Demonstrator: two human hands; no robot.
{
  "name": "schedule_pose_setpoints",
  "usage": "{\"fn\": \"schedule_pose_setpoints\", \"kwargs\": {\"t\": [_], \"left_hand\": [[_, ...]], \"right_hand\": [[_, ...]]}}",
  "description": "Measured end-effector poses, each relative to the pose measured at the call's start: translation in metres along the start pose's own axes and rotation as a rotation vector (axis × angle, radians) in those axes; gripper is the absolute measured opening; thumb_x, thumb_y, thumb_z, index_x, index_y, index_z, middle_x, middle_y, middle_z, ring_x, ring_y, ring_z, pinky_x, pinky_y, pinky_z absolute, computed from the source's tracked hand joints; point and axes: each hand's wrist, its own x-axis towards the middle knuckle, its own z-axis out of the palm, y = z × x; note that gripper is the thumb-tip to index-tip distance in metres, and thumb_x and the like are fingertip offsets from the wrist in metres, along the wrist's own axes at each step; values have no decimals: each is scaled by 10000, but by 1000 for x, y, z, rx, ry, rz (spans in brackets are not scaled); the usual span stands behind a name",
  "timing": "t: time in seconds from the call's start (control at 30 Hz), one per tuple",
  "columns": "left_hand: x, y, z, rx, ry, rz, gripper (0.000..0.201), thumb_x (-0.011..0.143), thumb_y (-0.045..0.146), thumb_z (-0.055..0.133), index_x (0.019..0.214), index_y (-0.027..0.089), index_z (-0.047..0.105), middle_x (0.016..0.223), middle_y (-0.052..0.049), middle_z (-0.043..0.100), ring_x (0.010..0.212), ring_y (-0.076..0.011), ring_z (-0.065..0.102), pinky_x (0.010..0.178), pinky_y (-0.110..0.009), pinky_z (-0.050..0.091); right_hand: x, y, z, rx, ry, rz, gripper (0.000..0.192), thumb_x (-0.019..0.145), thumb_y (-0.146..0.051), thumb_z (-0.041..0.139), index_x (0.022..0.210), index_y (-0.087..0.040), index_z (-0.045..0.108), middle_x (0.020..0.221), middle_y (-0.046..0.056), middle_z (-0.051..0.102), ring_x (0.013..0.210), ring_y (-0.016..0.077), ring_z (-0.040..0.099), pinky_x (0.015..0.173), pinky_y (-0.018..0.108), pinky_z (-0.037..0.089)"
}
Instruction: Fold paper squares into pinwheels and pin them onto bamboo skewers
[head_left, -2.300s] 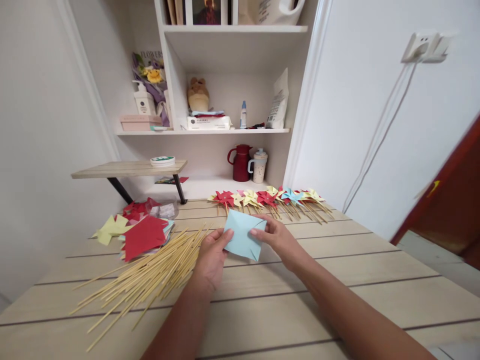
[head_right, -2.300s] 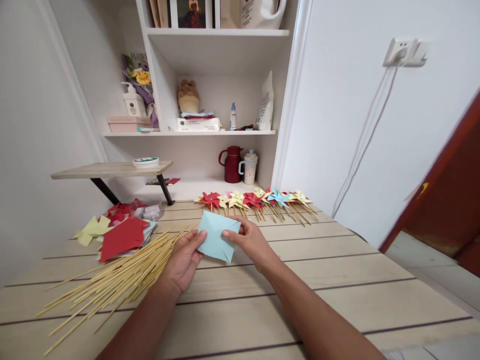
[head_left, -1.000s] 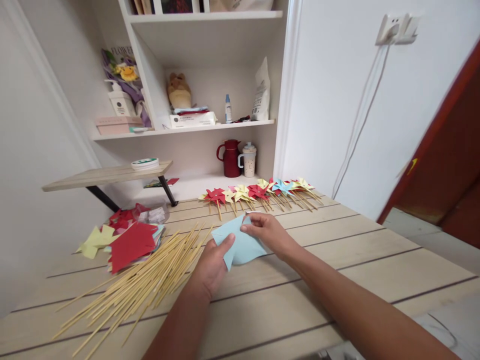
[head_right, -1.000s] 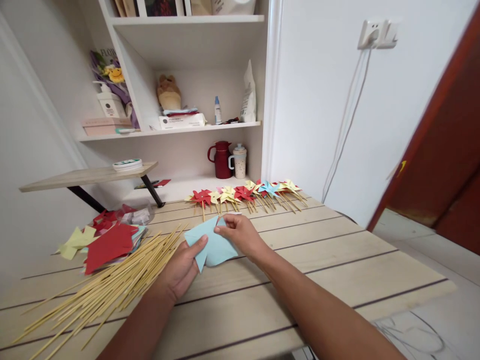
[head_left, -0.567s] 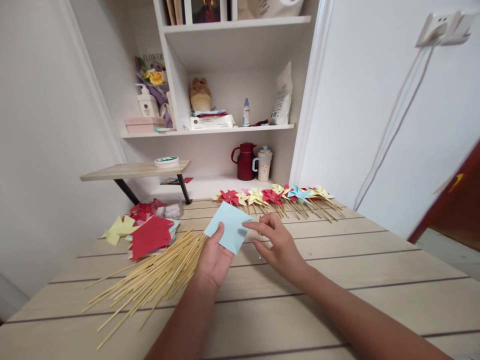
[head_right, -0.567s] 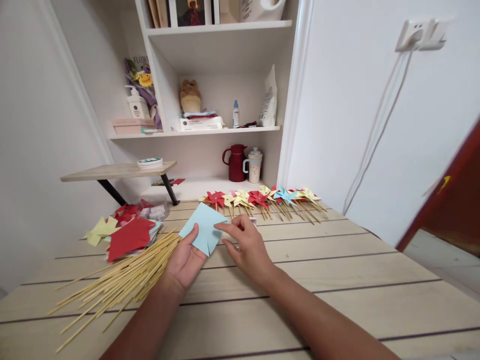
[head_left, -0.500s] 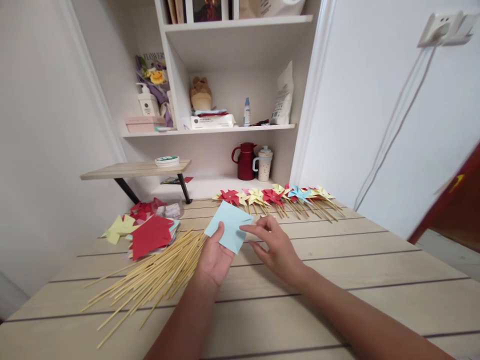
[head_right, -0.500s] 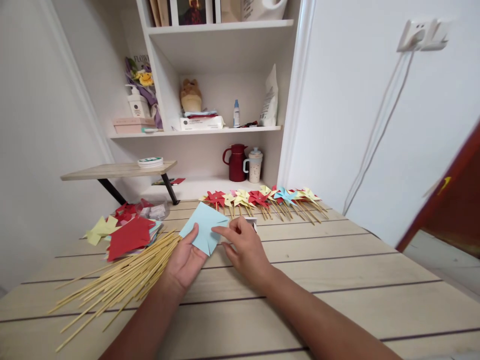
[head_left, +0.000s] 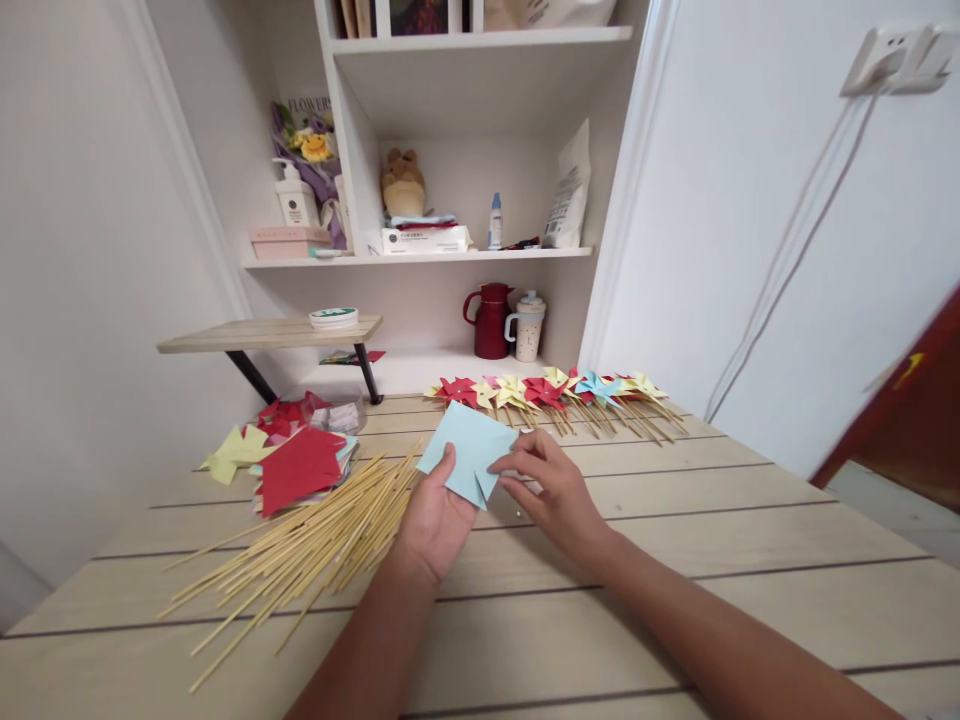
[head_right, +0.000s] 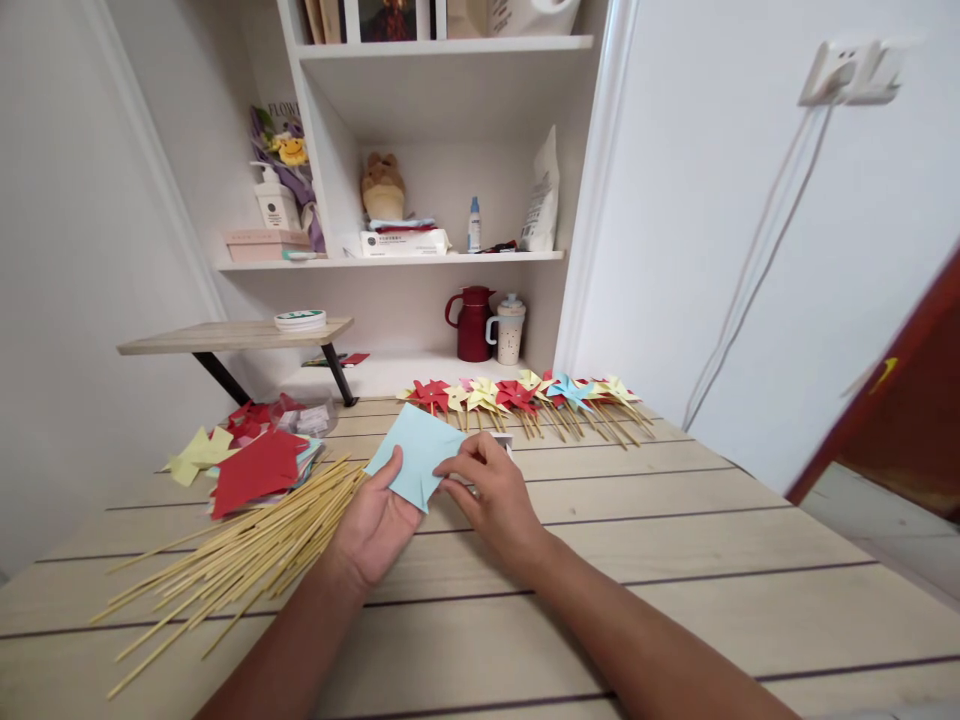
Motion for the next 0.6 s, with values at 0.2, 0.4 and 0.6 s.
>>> {"fn": "schedule_pose_setpoints", "kwargs": {"t": [0.2,0.4,0.6], "left_hand": [[-2,-6,1,62,-90,-22,444,911,209,632,1347,147,575,1328,-168,650,1206,-296,627,1031,-460,513],[-3,-8,1,111,-100,-16,458,908,235,645,1352,144,571,1307,-167,663,1212,-292,621,1070,-469,478],[-4,-9,1,166,-141,17,489,887,220,675,1362,187,565,1289,-143,674,1207,-279,621,1079,-467,455]], "right_hand": [[5,-3,-3,88,34,170,129,897,-261,665,798,-224,740,811,31,528,758,178,554,674,316,487],[6,-3,-4,106,58,242,143,864,-282,703,743,-222,749,753,26,529,737,181,539,649,313,472],[9,-6,-7,104,27,288,121,837,-246,733,721,-217,754,774,22,525,755,175,534,656,306,455]]}}
